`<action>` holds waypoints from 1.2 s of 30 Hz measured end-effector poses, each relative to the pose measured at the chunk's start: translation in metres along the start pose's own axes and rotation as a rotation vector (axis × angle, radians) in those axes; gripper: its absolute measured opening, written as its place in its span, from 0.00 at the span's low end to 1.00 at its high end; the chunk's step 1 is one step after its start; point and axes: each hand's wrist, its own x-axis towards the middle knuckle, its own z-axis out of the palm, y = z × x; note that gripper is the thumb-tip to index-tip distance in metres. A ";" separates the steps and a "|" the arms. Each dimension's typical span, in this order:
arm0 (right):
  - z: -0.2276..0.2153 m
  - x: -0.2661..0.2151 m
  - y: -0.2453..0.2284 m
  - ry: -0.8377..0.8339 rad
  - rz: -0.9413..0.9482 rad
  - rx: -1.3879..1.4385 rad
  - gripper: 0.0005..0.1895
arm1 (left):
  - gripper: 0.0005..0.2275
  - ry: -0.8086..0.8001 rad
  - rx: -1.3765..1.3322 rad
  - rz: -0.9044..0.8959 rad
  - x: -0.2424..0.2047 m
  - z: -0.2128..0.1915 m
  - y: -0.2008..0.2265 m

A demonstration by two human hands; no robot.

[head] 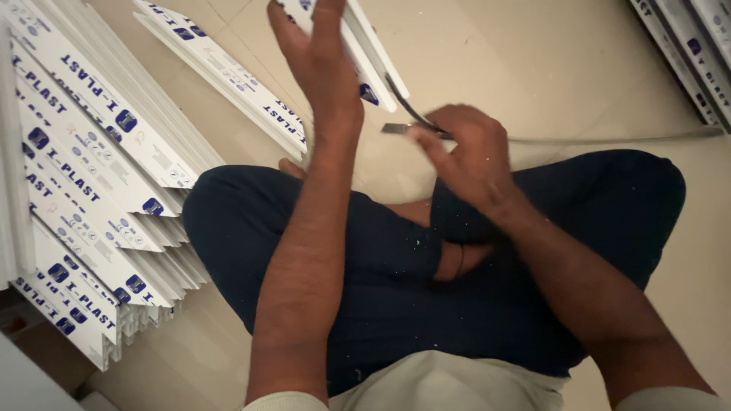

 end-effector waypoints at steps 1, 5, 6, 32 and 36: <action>-0.001 0.000 0.001 -0.057 0.051 -0.036 0.14 | 0.24 0.017 -0.027 -0.013 0.003 -0.002 0.001; 0.007 0.005 0.006 -0.133 0.169 0.152 0.17 | 0.26 0.005 -0.076 -0.097 -0.002 -0.003 -0.004; 0.011 0.008 0.005 -0.112 0.151 0.146 0.17 | 0.26 -0.006 -0.056 -0.109 -0.003 -0.003 -0.005; -0.011 -0.006 0.031 -0.107 -0.653 -0.314 0.15 | 0.17 -0.546 0.299 -0.642 -0.013 0.007 -0.008; -0.002 -0.026 0.048 -0.014 -0.699 -0.360 0.12 | 0.16 -0.633 0.316 -0.701 -0.030 0.015 -0.028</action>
